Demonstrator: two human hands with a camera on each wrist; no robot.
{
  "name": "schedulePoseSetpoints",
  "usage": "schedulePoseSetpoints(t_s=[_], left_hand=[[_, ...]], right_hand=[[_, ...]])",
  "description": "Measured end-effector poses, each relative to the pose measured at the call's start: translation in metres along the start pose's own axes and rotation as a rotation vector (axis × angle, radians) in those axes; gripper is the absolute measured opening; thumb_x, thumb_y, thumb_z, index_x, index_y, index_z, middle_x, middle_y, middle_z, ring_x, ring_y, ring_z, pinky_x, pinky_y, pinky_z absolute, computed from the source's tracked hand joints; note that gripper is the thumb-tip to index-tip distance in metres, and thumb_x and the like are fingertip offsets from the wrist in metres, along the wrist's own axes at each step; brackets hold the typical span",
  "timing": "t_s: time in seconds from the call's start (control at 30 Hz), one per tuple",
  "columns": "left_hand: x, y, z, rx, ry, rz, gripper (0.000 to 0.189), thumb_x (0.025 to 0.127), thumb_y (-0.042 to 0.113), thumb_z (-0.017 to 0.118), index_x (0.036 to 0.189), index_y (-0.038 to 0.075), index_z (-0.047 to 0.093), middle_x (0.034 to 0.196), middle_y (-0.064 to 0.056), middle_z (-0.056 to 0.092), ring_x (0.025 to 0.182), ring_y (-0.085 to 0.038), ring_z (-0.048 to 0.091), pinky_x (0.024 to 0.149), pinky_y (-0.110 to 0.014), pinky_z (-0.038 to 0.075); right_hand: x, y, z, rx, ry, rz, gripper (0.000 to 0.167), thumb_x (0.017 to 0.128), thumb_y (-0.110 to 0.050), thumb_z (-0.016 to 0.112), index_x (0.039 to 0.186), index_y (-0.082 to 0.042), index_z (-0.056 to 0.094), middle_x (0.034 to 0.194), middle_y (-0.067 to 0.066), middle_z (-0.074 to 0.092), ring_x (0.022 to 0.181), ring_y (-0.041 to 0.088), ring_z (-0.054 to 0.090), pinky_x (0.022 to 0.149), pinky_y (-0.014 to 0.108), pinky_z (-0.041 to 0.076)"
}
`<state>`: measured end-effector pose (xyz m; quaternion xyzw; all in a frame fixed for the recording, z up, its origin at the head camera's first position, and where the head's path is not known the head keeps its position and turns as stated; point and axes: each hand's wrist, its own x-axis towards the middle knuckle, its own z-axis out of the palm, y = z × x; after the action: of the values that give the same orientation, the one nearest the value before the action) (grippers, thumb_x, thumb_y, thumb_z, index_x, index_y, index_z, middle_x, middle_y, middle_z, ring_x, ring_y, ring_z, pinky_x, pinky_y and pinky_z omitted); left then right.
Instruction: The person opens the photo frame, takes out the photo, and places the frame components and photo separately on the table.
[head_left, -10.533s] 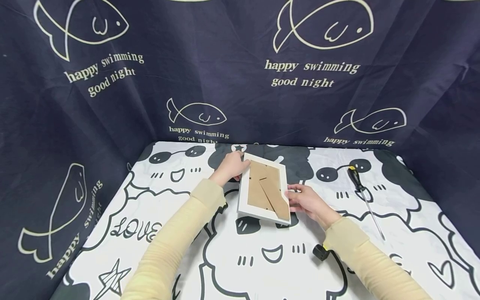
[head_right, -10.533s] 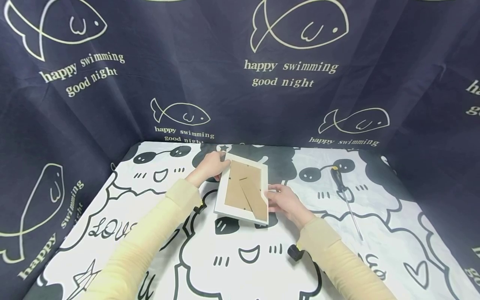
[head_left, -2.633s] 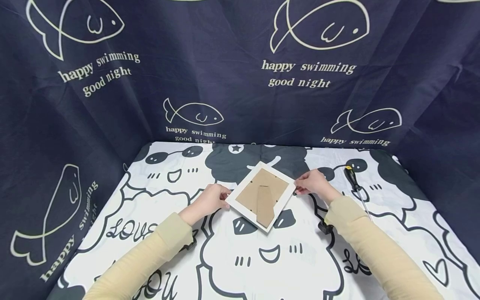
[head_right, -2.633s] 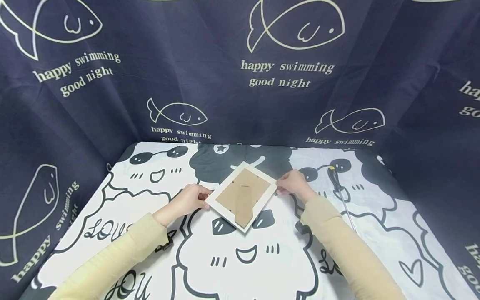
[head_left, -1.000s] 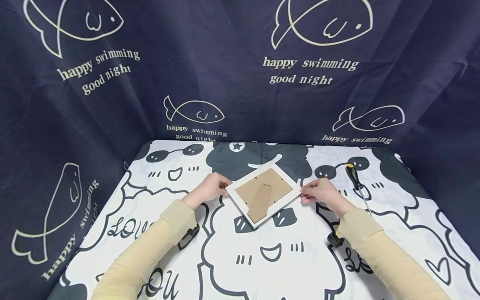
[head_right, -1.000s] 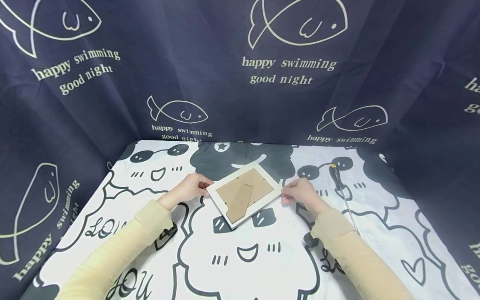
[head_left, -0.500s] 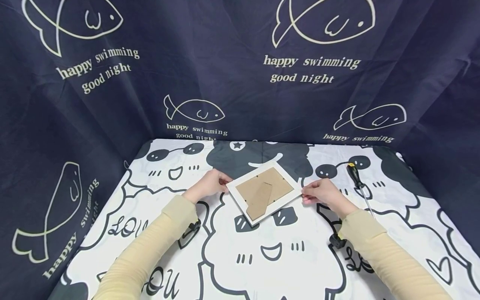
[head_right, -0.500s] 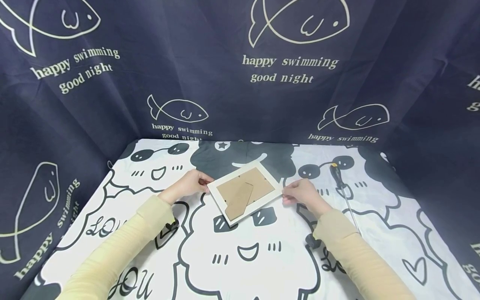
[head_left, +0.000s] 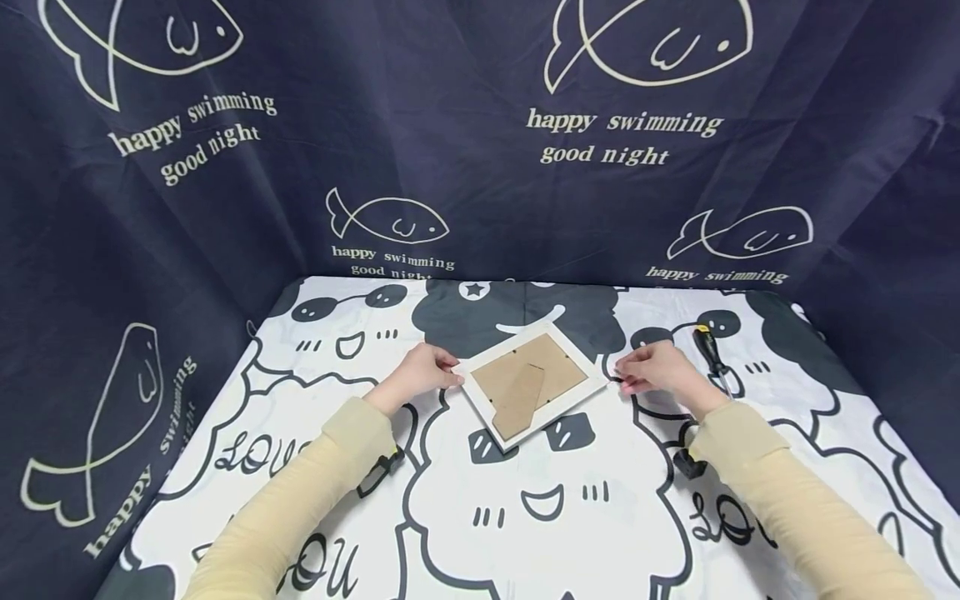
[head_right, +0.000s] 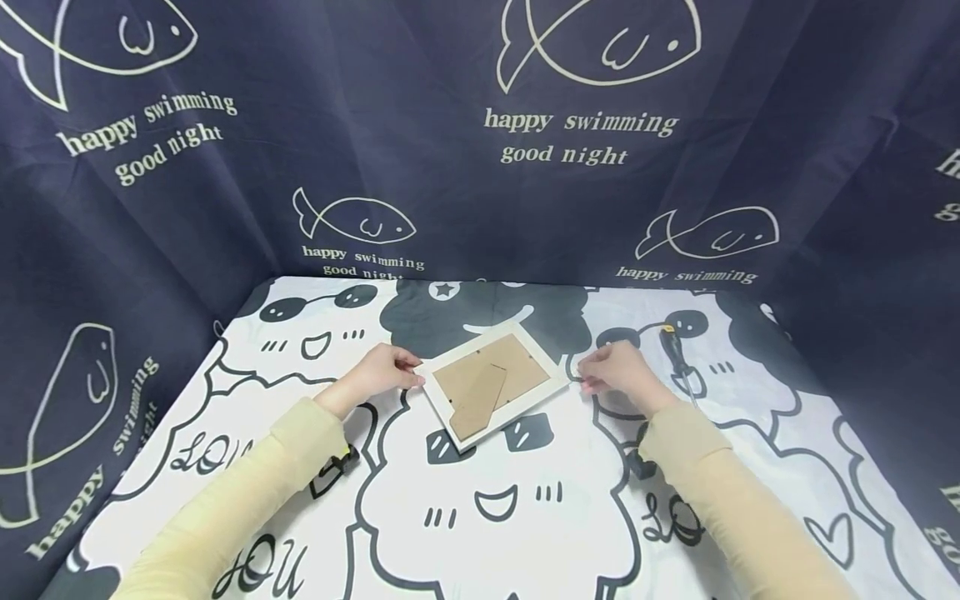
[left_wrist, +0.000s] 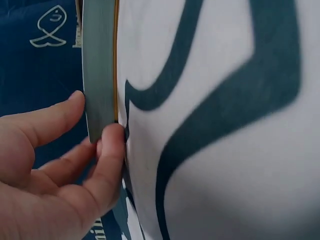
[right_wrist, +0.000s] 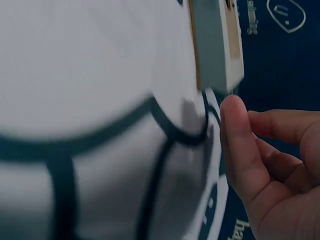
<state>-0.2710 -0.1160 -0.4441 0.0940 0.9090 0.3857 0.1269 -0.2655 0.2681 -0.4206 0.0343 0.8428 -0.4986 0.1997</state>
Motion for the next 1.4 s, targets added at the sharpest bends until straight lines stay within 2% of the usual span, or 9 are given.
schedulePoseSetpoints(t_s=[0.17, 0.3, 0.47, 0.6, 0.7, 0.8, 0.93, 1.13, 1.4], left_hand=[[-0.007, 0.003, 0.003, -0.027, 0.009, -0.045, 0.032, 0.079, 0.019, 0.076, 0.101, -0.002, 0.066, 0.066, -0.002, 0.062, 0.056, -0.011, 0.058, 0.051, -0.020, 0.039], [-0.009, 0.005, 0.005, -0.040, 0.007, -0.065, 0.036, 0.080, 0.022, 0.075, 0.103, -0.004, 0.064, 0.068, -0.004, 0.062, 0.056, -0.011, 0.059, 0.051, -0.021, 0.041], [-0.009, 0.005, 0.009, -0.065, 0.007, -0.082, 0.041, 0.081, 0.021, 0.074, 0.108, -0.007, 0.062, 0.070, -0.005, 0.065, 0.057, -0.012, 0.062, 0.053, -0.022, 0.046], [-0.007, 0.004, 0.011, -0.076, 0.022, -0.067, 0.039, 0.081, 0.019, 0.074, 0.107, -0.008, 0.063, 0.068, -0.006, 0.065, 0.056, -0.012, 0.064, 0.053, -0.023, 0.050], [-0.006, 0.003, 0.013, -0.081, 0.030, -0.050, 0.038, 0.081, 0.017, 0.074, 0.107, -0.008, 0.063, 0.067, -0.005, 0.064, 0.056, -0.012, 0.065, 0.053, -0.024, 0.052], [-0.006, 0.002, 0.014, -0.081, 0.037, -0.034, 0.038, 0.081, 0.016, 0.074, 0.107, -0.008, 0.063, 0.066, -0.005, 0.063, 0.056, -0.012, 0.065, 0.053, -0.024, 0.052], [-0.006, 0.001, 0.014, -0.091, 0.046, -0.028, 0.037, 0.080, 0.015, 0.075, 0.106, -0.008, 0.062, 0.066, -0.005, 0.062, 0.055, -0.012, 0.065, 0.052, -0.024, 0.052], [-0.006, 0.002, 0.014, -0.091, 0.053, -0.035, 0.037, 0.080, 0.015, 0.075, 0.106, -0.009, 0.062, 0.066, -0.005, 0.063, 0.054, -0.012, 0.064, 0.052, -0.024, 0.052], [-0.005, 0.002, 0.013, -0.079, 0.045, -0.046, 0.036, 0.080, 0.015, 0.075, 0.105, -0.008, 0.062, 0.066, -0.005, 0.064, 0.054, -0.011, 0.064, 0.052, -0.023, 0.051]], right_hand=[[0.004, -0.003, -0.027, -0.153, 0.077, -0.028, 0.034, 0.093, -0.008, 0.054, 0.112, 0.020, 0.055, 0.077, 0.010, 0.069, 0.065, 0.015, 0.069, 0.067, 0.031, 0.057], [0.008, -0.005, -0.049, -0.286, 0.168, -0.029, 0.034, 0.091, -0.013, 0.055, 0.107, 0.017, 0.058, 0.067, 0.007, 0.069, 0.062, 0.017, 0.070, 0.065, 0.033, 0.057], [0.015, -0.003, -0.070, -0.431, 0.268, -0.056, 0.033, 0.089, -0.015, 0.054, 0.103, 0.013, 0.062, 0.061, 0.004, 0.067, 0.059, 0.016, 0.068, 0.076, 0.041, 0.054], [0.022, 0.005, -0.084, -0.588, 0.406, -0.124, 0.028, 0.085, -0.013, 0.053, 0.093, 0.010, 0.066, 0.059, 0.008, 0.066, 0.055, 0.021, 0.067, 0.065, 0.037, 0.051], [0.028, 0.014, -0.092, -0.673, 0.512, -0.152, 0.024, 0.081, -0.011, 0.052, 0.086, 0.008, 0.067, 0.066, 0.015, 0.066, 0.061, 0.030, 0.064, 0.056, 0.036, 0.048], [0.032, 0.021, -0.098, -0.720, 0.577, -0.133, 0.022, 0.078, -0.012, 0.053, 0.084, 0.006, 0.065, 0.078, 0.022, 0.064, 0.071, 0.037, 0.058, 0.058, 0.043, 0.046], [0.035, 0.027, -0.103, -0.733, 0.567, -0.044, 0.026, 0.078, -0.016, 0.057, 0.085, 0.008, 0.062, 0.086, 0.029, 0.062, 0.074, 0.041, 0.057, 0.062, 0.050, 0.047], [0.040, 0.036, -0.106, -0.770, 0.444, 0.115, 0.055, 0.081, -0.028, 0.059, 0.101, 0.022, 0.050, 0.098, 0.042, 0.053, 0.083, 0.047, 0.056, 0.072, 0.053, 0.049], [0.051, 0.046, -0.099, -0.791, 0.418, 0.248, 0.057, 0.083, -0.029, 0.054, 0.109, 0.022, 0.051, 0.111, 0.043, 0.051, 0.098, 0.050, 0.055, 0.086, 0.054, 0.048]])
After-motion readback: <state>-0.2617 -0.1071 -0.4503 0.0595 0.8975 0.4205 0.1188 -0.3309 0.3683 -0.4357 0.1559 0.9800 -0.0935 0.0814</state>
